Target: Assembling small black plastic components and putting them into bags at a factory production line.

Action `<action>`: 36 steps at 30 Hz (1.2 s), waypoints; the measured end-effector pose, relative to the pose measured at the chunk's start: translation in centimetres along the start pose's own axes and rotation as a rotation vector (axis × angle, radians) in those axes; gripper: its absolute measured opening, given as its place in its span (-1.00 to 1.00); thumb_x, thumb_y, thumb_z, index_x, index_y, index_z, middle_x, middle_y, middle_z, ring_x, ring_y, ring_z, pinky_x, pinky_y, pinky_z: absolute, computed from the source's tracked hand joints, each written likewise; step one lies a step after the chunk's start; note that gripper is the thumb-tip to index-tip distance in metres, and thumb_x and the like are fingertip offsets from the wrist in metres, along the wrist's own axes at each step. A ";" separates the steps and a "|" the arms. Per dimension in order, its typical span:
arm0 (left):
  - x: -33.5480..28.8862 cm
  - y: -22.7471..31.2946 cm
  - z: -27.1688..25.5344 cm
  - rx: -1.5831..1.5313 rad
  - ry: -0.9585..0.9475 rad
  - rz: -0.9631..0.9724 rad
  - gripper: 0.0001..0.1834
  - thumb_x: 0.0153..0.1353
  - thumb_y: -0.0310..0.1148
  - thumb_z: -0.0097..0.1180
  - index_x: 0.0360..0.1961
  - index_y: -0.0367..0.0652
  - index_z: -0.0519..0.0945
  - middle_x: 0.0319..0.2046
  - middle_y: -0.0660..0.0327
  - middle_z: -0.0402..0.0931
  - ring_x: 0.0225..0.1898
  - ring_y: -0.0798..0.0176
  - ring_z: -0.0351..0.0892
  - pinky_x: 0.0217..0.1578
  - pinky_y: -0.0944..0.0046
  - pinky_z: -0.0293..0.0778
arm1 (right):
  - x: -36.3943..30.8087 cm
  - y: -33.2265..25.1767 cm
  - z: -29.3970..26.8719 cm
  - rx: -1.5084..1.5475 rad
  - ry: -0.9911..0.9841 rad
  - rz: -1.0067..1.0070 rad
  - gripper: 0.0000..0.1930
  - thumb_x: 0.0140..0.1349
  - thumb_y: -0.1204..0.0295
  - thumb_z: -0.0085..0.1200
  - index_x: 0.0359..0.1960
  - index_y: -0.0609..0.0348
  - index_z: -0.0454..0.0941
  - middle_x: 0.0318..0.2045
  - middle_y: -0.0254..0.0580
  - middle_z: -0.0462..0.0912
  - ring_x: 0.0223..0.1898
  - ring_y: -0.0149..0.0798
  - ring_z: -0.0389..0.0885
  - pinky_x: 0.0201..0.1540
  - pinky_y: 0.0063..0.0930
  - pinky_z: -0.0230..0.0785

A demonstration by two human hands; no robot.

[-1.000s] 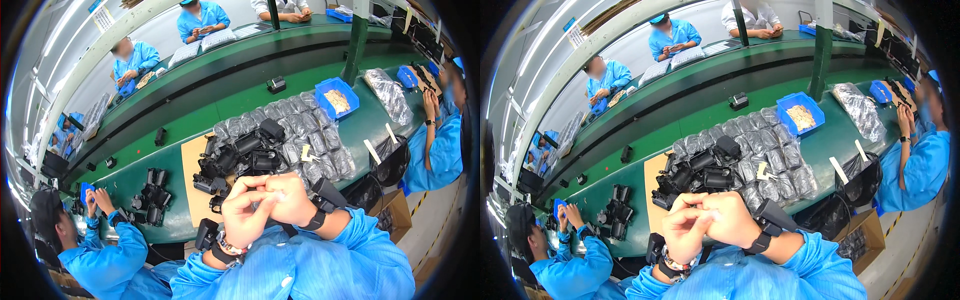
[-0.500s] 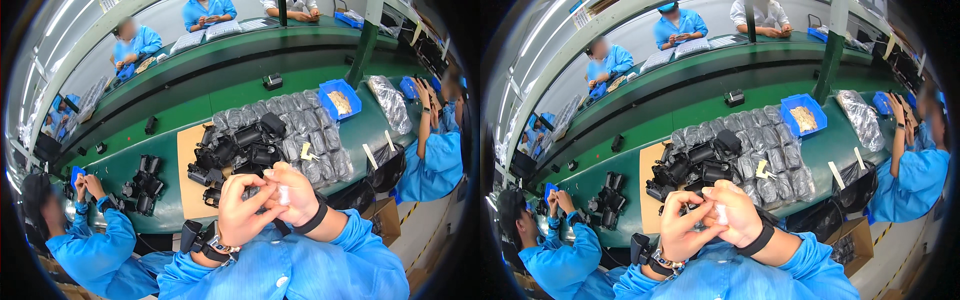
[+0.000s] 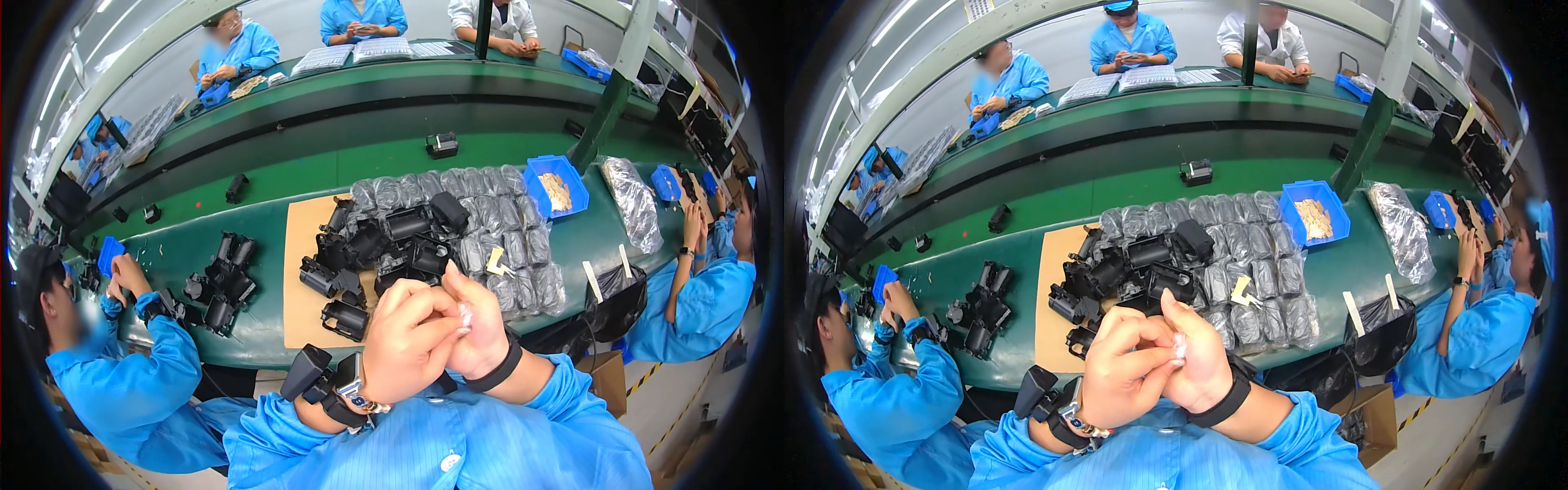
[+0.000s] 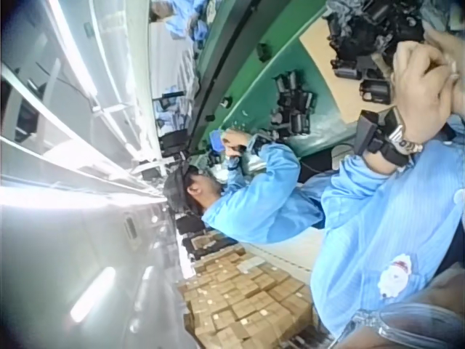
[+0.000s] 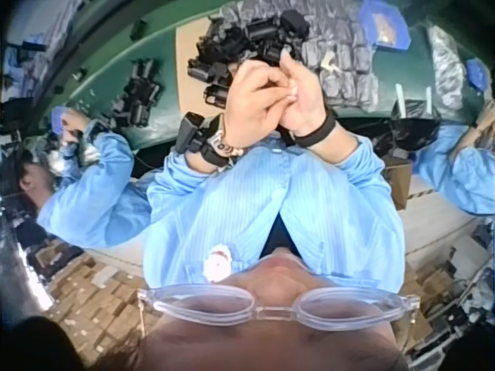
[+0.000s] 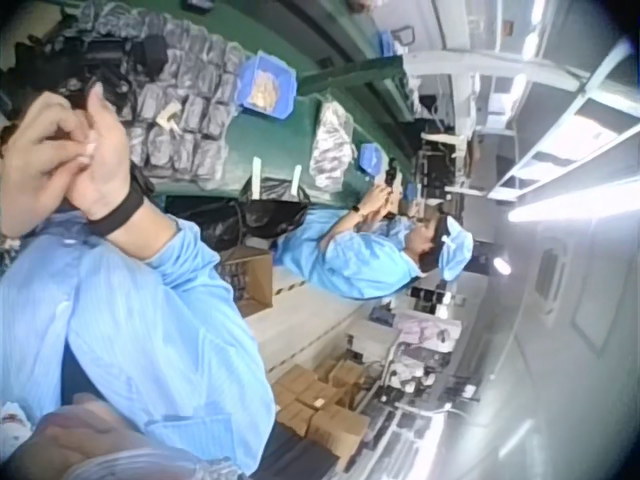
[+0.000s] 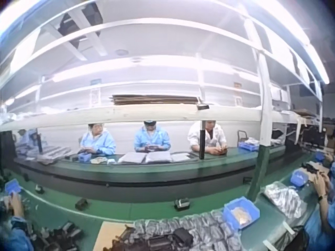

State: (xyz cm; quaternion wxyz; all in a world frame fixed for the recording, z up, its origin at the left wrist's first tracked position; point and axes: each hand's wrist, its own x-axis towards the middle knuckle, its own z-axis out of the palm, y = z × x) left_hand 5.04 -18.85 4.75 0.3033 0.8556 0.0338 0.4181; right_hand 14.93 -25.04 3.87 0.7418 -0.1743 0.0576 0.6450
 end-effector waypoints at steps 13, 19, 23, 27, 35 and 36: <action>-0.6 0.3 0.2 -0.087 0.085 0.046 -0.77 -0.26 -0.52 0.29 -0.46 -0.19 0.61 -0.34 0.25 0.49 -0.28 0.10 0.40 -0.27 0.17 0.32 | -1.6 0.2 1.0 -0.259 -0.142 -0.356 -0.60 0.24 0.50 -0.04 -0.72 -0.06 0.10 -0.75 -0.46 0.24 -0.73 -0.56 0.14 -0.70 -0.61 0.04; -1.2 -0.1 0.5 -0.083 0.124 0.073 -0.70 -0.23 -0.46 0.36 -0.38 -0.23 0.61 -0.29 0.19 0.50 -0.26 0.07 0.42 -0.27 0.21 0.40 | -1.6 0.1 1.0 -0.382 -0.075 -0.375 -0.64 0.25 0.51 -0.07 -0.67 -0.09 0.11 -0.74 -0.46 0.19 -0.74 -0.52 0.10 -0.73 -0.58 -0.03; -1.8 0.0 0.4 -0.208 0.274 -0.088 -0.62 -0.29 -0.41 0.42 -0.37 -0.25 0.60 -0.31 0.16 0.51 -0.25 0.06 0.46 -0.25 0.18 0.41 | -1.7 -1.0 0.0 -0.155 -0.221 -0.176 -0.64 0.27 0.49 -0.13 -0.65 -0.10 0.06 -0.74 -0.45 0.08 -0.76 -0.48 0.01 -0.74 -0.58 -0.11; -3.2 -1.1 0.1 -0.145 0.181 -0.068 -0.64 -0.29 -0.35 0.46 -0.43 -0.22 0.59 -0.38 0.14 0.53 -0.34 0.12 0.48 -0.32 0.19 0.42 | -0.9 -1.0 0.0 -0.200 -0.258 -0.399 -0.63 0.27 0.56 -0.16 -0.66 -0.06 0.04 -0.75 -0.44 0.09 -0.78 -0.47 -0.01 -0.74 -0.52 -0.14; -1.4 -0.7 -1.5 0.139 0.125 0.283 -0.70 -0.28 -0.45 0.19 -0.37 -0.17 0.60 -0.41 0.26 0.51 -0.40 0.23 0.50 -0.52 0.32 0.39 | -0.8 -0.2 0.4 -0.542 -0.222 -0.704 -0.62 0.22 0.65 -0.13 -0.68 0.01 0.04 -0.78 -0.40 0.17 -0.78 -0.49 0.09 -0.76 -0.55 -0.06; -0.8 -0.6 -2.1 0.167 0.042 0.393 -0.69 -0.28 -0.43 0.26 -0.36 -0.13 0.63 -0.40 0.26 0.54 -0.42 0.28 0.50 -0.53 0.38 0.36 | -0.9 0.0 0.5 -0.495 -0.160 -0.671 -0.63 0.22 0.64 -0.12 -0.68 0.01 0.06 -0.78 -0.41 0.18 -0.78 -0.50 0.10 -0.76 -0.57 -0.06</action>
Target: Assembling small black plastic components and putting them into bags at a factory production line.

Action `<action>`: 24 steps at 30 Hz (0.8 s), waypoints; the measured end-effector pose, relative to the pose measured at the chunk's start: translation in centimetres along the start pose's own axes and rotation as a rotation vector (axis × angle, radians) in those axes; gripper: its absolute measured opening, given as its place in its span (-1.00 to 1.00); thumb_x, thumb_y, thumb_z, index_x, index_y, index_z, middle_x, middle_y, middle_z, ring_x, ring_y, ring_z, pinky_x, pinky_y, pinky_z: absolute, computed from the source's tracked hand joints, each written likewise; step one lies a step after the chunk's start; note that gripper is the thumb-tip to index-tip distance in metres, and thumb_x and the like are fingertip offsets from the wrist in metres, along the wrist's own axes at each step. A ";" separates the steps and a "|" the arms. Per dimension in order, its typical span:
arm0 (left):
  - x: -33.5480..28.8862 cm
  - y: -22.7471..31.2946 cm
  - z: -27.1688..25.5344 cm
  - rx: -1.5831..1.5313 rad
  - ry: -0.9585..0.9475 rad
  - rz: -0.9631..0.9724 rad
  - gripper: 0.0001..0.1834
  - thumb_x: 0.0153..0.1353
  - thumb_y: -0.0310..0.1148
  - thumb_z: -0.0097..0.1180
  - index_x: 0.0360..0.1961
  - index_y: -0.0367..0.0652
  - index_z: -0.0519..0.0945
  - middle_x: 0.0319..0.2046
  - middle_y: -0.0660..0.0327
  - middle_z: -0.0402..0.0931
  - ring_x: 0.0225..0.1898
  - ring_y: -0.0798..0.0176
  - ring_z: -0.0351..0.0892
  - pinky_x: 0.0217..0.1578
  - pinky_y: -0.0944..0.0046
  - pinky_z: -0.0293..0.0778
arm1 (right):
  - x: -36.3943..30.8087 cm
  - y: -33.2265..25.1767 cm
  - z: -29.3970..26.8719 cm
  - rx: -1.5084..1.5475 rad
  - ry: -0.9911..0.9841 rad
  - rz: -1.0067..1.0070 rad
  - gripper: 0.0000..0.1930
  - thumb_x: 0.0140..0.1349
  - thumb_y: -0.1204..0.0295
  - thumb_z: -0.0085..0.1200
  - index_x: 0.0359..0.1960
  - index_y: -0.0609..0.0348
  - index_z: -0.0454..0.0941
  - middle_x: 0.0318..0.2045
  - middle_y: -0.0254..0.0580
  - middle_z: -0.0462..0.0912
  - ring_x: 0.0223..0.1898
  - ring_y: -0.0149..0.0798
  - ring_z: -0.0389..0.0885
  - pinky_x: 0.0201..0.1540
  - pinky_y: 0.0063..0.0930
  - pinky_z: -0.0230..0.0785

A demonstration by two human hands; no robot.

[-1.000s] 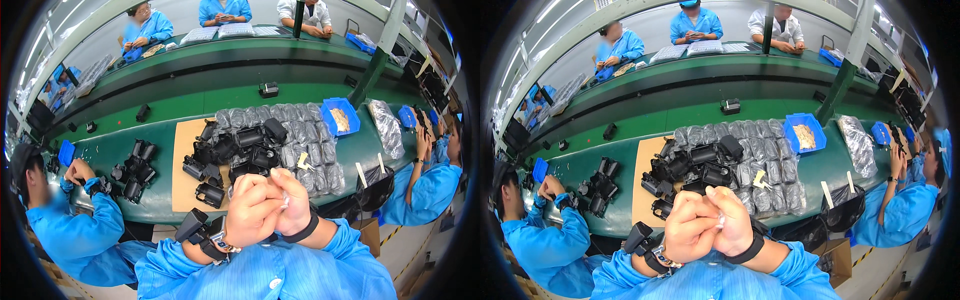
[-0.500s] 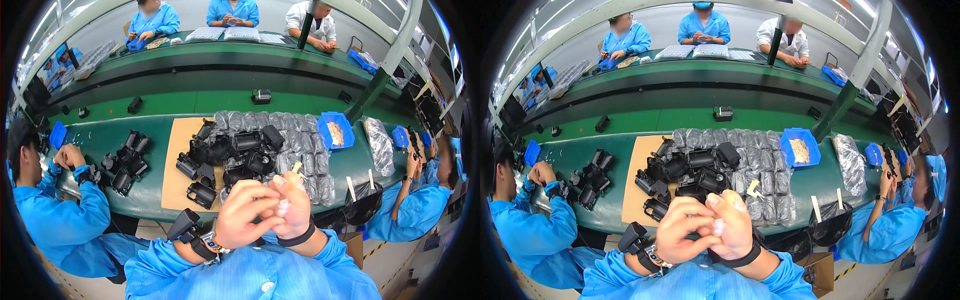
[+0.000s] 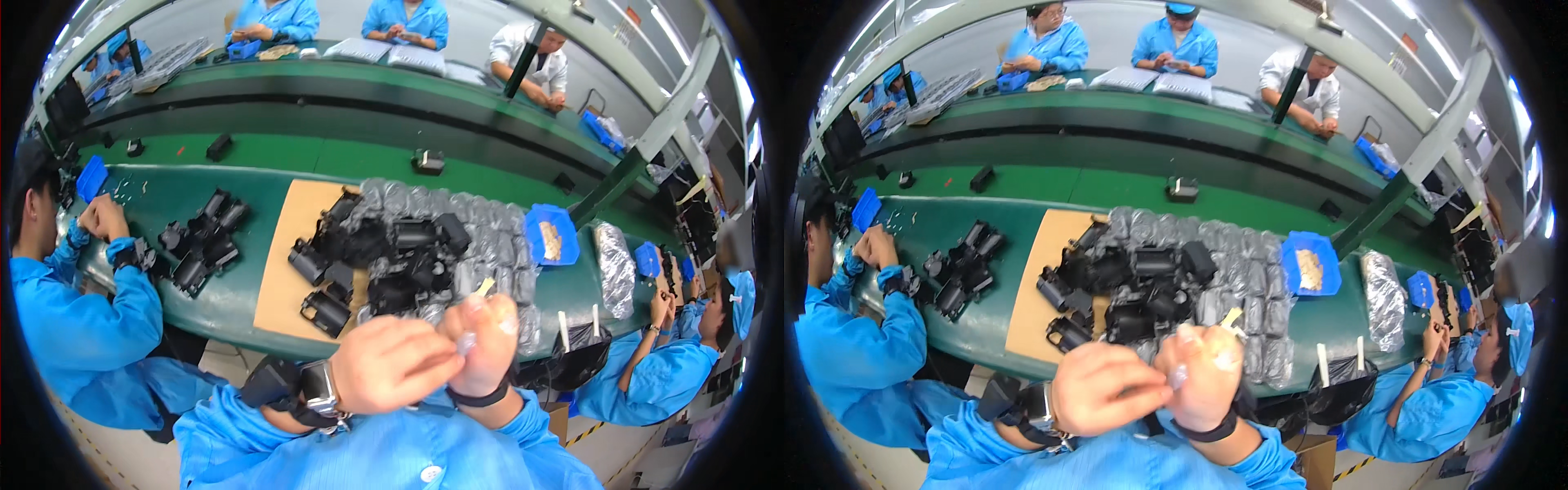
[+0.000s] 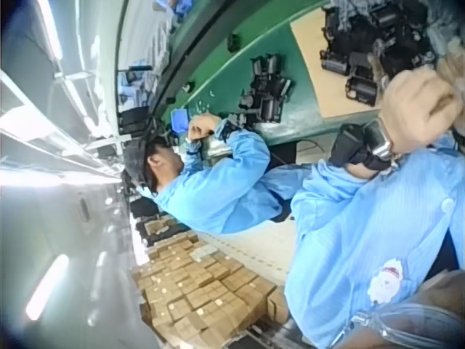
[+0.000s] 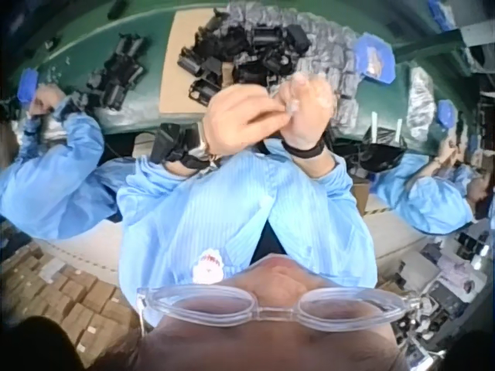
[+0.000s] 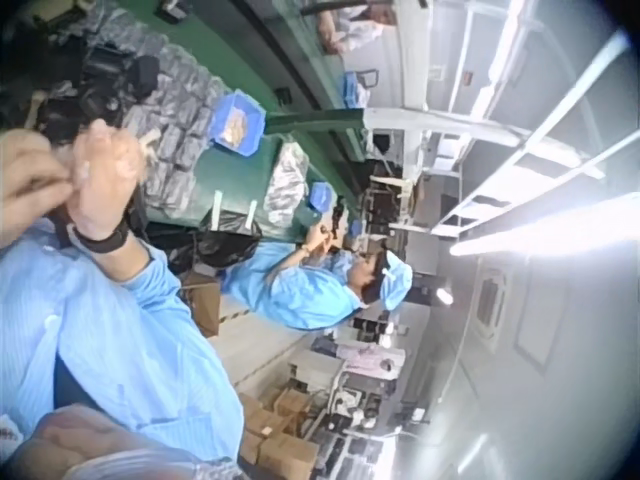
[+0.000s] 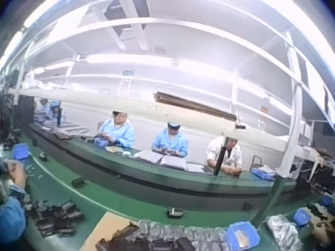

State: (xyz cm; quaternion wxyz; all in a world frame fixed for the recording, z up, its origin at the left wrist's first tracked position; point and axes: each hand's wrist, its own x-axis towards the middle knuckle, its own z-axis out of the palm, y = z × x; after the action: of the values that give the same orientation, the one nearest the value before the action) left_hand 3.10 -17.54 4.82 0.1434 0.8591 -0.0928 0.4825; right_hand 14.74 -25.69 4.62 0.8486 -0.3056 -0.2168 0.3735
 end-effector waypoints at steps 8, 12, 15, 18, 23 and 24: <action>1.6 -1.1 -1.1 0.089 -0.240 0.282 -0.75 -0.21 -0.41 0.09 -0.41 -0.22 0.59 -0.35 0.20 0.52 -0.36 0.29 0.53 -0.53 0.40 0.36 | -0.2 0.4 0.0 0.059 0.147 0.475 -0.66 0.19 0.54 0.01 -0.68 -0.04 0.18 -0.72 -0.49 0.26 -0.67 -0.54 0.25 -0.65 -0.62 0.07; 2.7 -1.0 -1.7 0.160 -0.598 0.256 -0.75 -0.19 -0.42 0.06 -0.41 -0.28 0.58 -0.38 0.20 0.48 -0.38 0.31 0.52 -0.52 0.43 0.45 | 0.5 0.9 -1.5 0.177 0.124 0.564 -0.71 0.20 0.51 0.00 -0.67 -0.02 0.27 -0.70 -0.48 0.34 -0.66 -0.53 0.30 -0.60 -0.59 0.16; 3.3 -1.3 -1.0 0.150 -0.598 0.263 -0.78 -0.24 -0.40 0.05 -0.51 -0.31 0.53 -0.49 0.22 0.41 -0.50 0.29 0.49 -0.54 0.43 0.46 | 0.6 0.9 -2.3 0.190 0.168 0.609 -0.70 0.20 0.51 0.00 -0.68 -0.01 0.28 -0.69 -0.46 0.36 -0.65 -0.51 0.32 -0.58 -0.58 0.19; 4.2 -0.9 -0.5 0.144 -0.612 0.257 -0.80 -0.30 -0.39 0.06 -0.60 -0.31 0.49 -0.57 0.19 0.37 -0.58 0.27 0.48 -0.55 0.39 0.48 | 0.6 0.6 -2.4 0.194 0.176 0.634 -0.76 0.21 0.48 -0.02 -0.64 0.04 0.36 -0.65 -0.41 0.44 -0.61 -0.47 0.42 -0.54 -0.54 0.29; 3.9 -1.1 0.5 0.099 -0.652 0.165 -0.78 -0.30 -0.40 0.08 -0.62 -0.39 0.49 -0.65 0.13 0.39 -0.60 0.25 0.50 -0.62 0.33 0.49 | 0.6 -0.5 -0.9 0.145 0.236 0.675 -0.79 0.22 0.45 -0.03 -0.61 0.05 0.40 -0.62 -0.36 0.50 -0.58 -0.43 0.48 -0.55 -0.52 0.32; 4.0 -1.1 0.4 0.097 -0.648 0.163 -0.78 -0.30 -0.40 0.08 -0.62 -0.39 0.49 -0.65 0.13 0.39 -0.60 0.25 0.50 -0.62 0.33 0.49 | 0.7 -0.3 -1.4 0.163 0.263 0.633 -0.77 0.22 0.47 -0.02 -0.63 0.02 0.36 -0.61 -0.38 0.46 -0.56 -0.44 0.45 -0.50 -0.51 0.32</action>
State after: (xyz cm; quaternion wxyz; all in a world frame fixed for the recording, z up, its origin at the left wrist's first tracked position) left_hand 5.82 -16.76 7.83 0.0264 0.9633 -0.1790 0.1981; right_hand 16.10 -25.82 3.93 0.7329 -0.3343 0.0305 0.5917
